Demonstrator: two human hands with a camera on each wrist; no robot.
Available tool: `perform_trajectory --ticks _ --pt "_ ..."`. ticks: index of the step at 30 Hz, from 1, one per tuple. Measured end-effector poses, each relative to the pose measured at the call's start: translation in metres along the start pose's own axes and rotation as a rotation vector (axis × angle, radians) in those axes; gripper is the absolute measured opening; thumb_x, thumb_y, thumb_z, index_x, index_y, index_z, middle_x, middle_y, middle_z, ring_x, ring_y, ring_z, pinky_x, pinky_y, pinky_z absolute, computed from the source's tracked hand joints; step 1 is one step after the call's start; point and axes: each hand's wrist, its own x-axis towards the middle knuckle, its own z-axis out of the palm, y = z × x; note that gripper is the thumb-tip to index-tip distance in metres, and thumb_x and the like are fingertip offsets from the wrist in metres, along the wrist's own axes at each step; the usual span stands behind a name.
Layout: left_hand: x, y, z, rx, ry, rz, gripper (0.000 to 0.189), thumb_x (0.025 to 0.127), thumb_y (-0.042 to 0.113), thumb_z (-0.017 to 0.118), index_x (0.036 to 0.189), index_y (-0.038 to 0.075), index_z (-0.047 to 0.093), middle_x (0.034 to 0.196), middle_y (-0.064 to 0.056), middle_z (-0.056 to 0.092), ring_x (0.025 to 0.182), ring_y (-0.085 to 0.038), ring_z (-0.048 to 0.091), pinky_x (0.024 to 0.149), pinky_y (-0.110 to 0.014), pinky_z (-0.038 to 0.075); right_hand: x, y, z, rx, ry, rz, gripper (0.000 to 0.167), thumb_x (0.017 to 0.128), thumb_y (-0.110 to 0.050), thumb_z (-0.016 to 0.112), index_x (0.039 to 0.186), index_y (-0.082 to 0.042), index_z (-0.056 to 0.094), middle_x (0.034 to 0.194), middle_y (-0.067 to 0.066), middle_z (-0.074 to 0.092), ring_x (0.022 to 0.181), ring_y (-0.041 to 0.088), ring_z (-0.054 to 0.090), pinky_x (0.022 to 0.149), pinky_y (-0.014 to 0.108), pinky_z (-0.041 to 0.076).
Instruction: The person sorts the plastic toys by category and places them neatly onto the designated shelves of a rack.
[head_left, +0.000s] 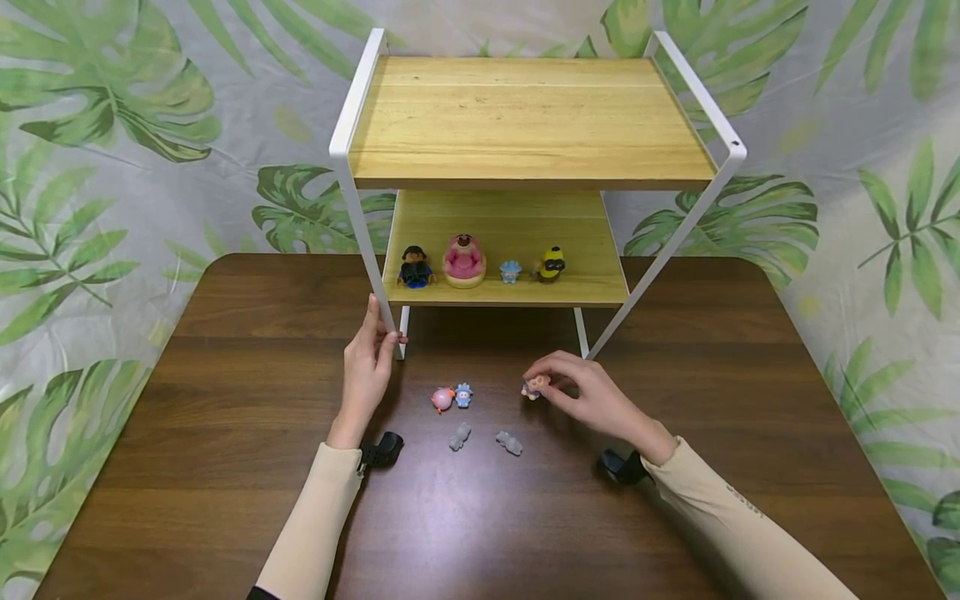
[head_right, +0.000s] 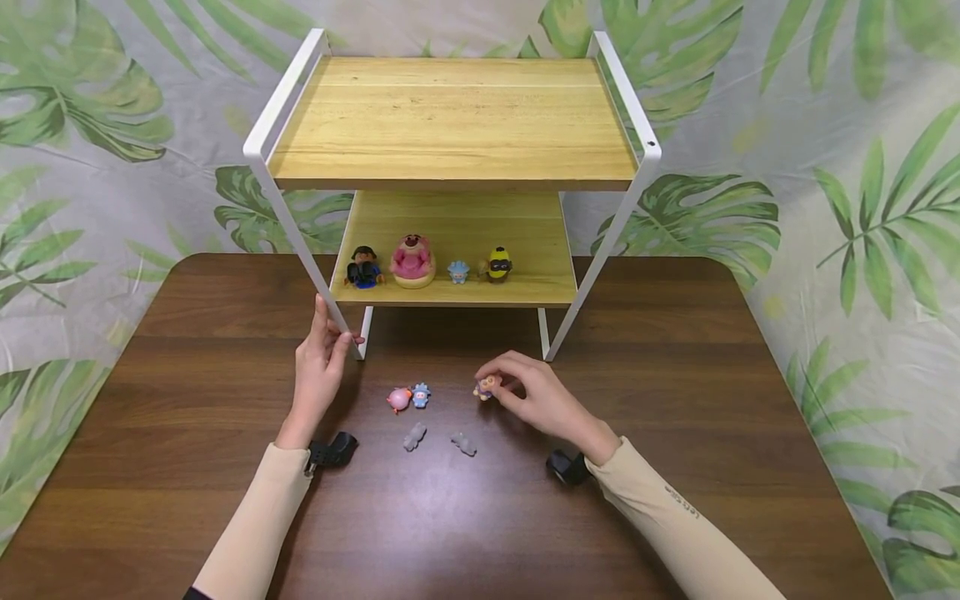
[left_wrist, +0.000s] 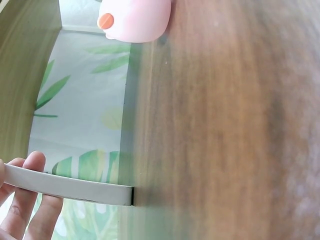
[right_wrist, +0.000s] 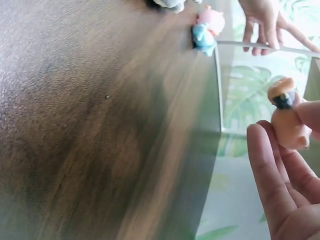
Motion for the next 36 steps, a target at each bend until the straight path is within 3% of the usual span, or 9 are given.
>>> perform_trajectory --ticks 8,14,19,26,31,36 --pt "0.000 0.001 -0.001 0.004 -0.004 -0.001 0.094 0.091 -0.010 0.057 0.150 0.050 0.014 0.081 -0.019 0.058 0.072 -0.031 0.065 0.063 -0.046 0.054 0.003 -0.006 -0.006 -0.008 0.068 -0.016 0.020 0.090 0.001 0.064 0.107 -0.008 0.067 0.107 -0.001 0.063 0.089 0.013 0.062 0.072 0.032 0.054" --pt "0.000 0.001 0.000 0.005 0.000 0.006 0.090 0.092 -0.008 0.056 0.150 0.048 0.015 0.082 -0.018 0.059 0.072 -0.031 0.065 0.062 -0.044 0.053 0.006 -0.009 -0.010 0.001 0.115 -0.029 0.020 0.088 0.004 0.066 0.103 -0.008 0.067 0.109 0.007 0.063 0.090 0.015 0.062 0.073 0.028 0.054" --pt "0.000 0.001 -0.001 0.016 -0.004 0.001 0.091 0.092 -0.007 0.057 0.150 0.049 0.014 0.082 -0.017 0.059 0.074 -0.030 0.065 0.064 -0.042 0.053 0.010 -0.021 -0.015 0.004 0.152 -0.016 0.019 0.084 0.008 0.067 0.100 -0.004 0.066 0.107 0.012 0.063 0.090 0.018 0.060 0.075 0.027 0.053" --pt "0.000 0.002 -0.001 0.018 -0.003 0.004 0.092 0.092 -0.007 0.057 0.149 0.050 0.013 0.081 -0.018 0.060 0.073 -0.029 0.064 0.063 -0.043 0.052 0.017 -0.056 -0.026 -0.018 0.196 -0.005 0.023 0.083 0.013 0.065 0.103 0.004 0.062 0.103 0.016 0.064 0.085 0.024 0.061 0.071 0.028 0.053" --pt "0.000 0.002 -0.001 0.016 -0.002 0.003 0.092 0.092 -0.007 0.057 0.149 0.050 0.013 0.082 -0.018 0.060 0.073 -0.030 0.065 0.062 -0.044 0.053 0.019 -0.062 -0.031 -0.020 0.253 0.011 0.026 0.082 0.014 0.064 0.107 0.008 0.057 0.102 0.019 0.064 0.083 0.025 0.060 0.070 0.024 0.051" --pt "0.000 0.001 -0.001 0.021 -0.001 0.004 0.092 0.092 -0.008 0.057 0.150 0.049 0.013 0.081 -0.018 0.060 0.073 -0.030 0.065 0.063 -0.044 0.052 0.022 -0.062 -0.036 -0.007 0.319 -0.029 0.028 0.080 0.017 0.065 0.106 0.011 0.059 0.102 0.021 0.064 0.083 0.023 0.060 0.073 0.021 0.050"
